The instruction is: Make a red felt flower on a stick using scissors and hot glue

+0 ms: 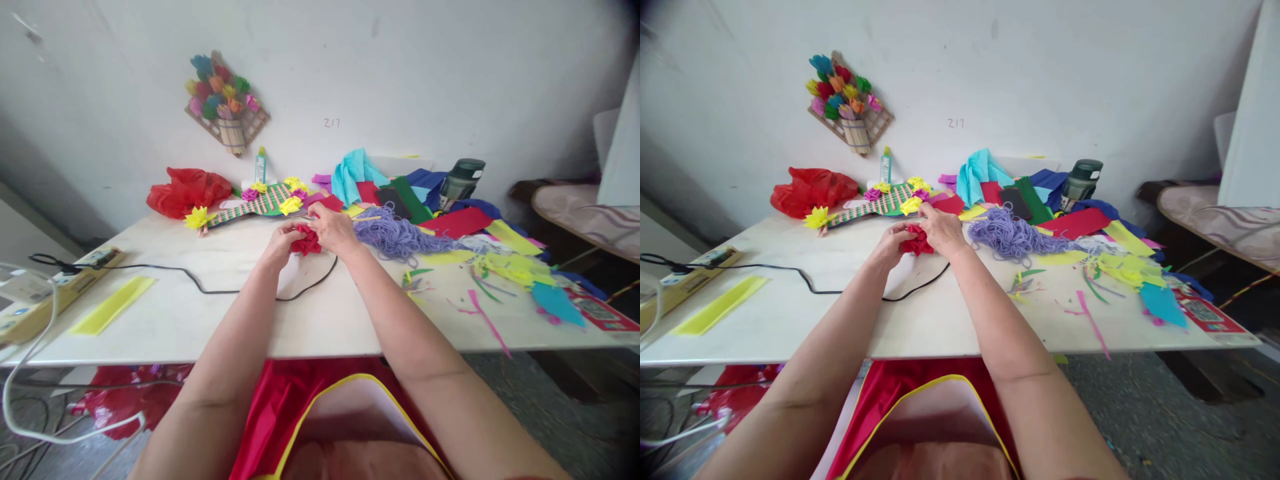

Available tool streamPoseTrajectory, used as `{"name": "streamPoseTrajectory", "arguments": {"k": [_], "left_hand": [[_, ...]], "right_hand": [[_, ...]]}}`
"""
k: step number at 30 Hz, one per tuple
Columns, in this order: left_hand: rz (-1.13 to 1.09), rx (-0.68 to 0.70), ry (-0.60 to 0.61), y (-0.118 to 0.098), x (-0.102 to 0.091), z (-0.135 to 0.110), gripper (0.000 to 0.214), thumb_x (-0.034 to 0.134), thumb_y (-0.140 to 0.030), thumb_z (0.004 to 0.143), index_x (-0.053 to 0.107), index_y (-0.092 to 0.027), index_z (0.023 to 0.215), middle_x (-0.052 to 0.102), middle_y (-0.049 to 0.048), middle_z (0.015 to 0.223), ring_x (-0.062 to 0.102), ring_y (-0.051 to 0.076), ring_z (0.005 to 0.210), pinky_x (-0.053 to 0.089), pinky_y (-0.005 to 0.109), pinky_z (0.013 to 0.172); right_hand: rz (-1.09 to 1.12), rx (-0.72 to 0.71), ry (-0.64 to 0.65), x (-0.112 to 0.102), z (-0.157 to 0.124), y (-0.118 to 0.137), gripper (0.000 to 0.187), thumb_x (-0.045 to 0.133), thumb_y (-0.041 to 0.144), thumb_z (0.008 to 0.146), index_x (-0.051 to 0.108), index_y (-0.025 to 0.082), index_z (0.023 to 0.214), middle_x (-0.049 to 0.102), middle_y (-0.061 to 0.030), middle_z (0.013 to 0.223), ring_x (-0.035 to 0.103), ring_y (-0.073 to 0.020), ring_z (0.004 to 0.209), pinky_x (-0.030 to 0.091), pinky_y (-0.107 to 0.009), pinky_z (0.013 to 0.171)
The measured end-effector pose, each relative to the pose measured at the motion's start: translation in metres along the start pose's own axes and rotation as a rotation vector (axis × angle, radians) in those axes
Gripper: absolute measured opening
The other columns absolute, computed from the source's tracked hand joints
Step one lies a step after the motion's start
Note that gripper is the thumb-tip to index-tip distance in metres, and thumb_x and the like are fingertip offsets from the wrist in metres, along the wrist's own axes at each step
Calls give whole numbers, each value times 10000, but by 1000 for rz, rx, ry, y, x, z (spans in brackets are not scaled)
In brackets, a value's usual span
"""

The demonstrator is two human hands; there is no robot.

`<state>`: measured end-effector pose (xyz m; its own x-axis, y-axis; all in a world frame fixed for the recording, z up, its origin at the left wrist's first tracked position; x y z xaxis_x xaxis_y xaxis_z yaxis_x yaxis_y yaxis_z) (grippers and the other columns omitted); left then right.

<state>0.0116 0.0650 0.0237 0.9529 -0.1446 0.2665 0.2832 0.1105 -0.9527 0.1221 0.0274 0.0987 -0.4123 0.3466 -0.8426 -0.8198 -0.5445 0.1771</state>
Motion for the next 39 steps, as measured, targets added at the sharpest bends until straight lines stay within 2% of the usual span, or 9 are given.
{"name": "streamPoseTrajectory", "arguments": {"k": [7, 14, 20, 28, 39], "left_hand": [[47, 113, -44, -6, -3, 2, 381, 785, -233, 472, 676, -144, 826, 713, 21, 698, 639, 143, 589, 518, 261, 590], [124, 210, -94, -18, -5, -3, 353, 748, -218, 491, 659, -174, 831, 701, -2, 721, 648, 151, 658, 534, 266, 650], [206, 277, -138, -23, -8, -4, 315, 698, -204, 516, 642, -184, 825, 670, -8, 727, 632, 154, 675, 525, 265, 665], [213, 322, -161, -23, -16, -2, 292, 697, -206, 525, 650, -194, 814, 676, -14, 732, 634, 142, 673, 536, 254, 669], [186, 296, -171, -23, -17, -3, 343, 710, -219, 520, 634, -195, 853, 665, -10, 736, 646, 157, 684, 540, 279, 680]], "right_hand": [[49, 22, -21, 0, 1, -1, 330, 423, 206, 968, 717, 204, 1117, 702, -64, 1191, 632, -195, 940, 374, -286, 687], [14, 36, -42, 3, 0, -5, 356, 422, 303, 994, 760, 232, 1082, 668, -55, 1255, 615, -189, 921, 396, -287, 697], [4, 22, -89, 7, 2, -11, 334, 473, 281, 970, 746, 267, 1161, 643, -66, 1276, 604, -205, 950, 432, -312, 719], [51, -2, -100, 7, 1, -13, 308, 505, 257, 956, 764, 252, 1123, 644, -71, 1223, 604, -200, 958, 448, -319, 749], [44, 15, -89, 7, 3, -12, 286, 516, 284, 973, 773, 253, 1094, 676, -67, 1128, 609, -192, 927, 422, -293, 705]]}}
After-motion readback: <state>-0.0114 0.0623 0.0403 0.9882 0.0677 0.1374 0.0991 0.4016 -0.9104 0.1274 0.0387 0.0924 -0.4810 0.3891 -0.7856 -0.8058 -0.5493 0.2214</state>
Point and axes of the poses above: each hand's wrist, its own z-axis towards the middle knuckle, its own x-axis out of the palm, y = z × x, the point moved 9 cm from there along z, towards the middle knuckle
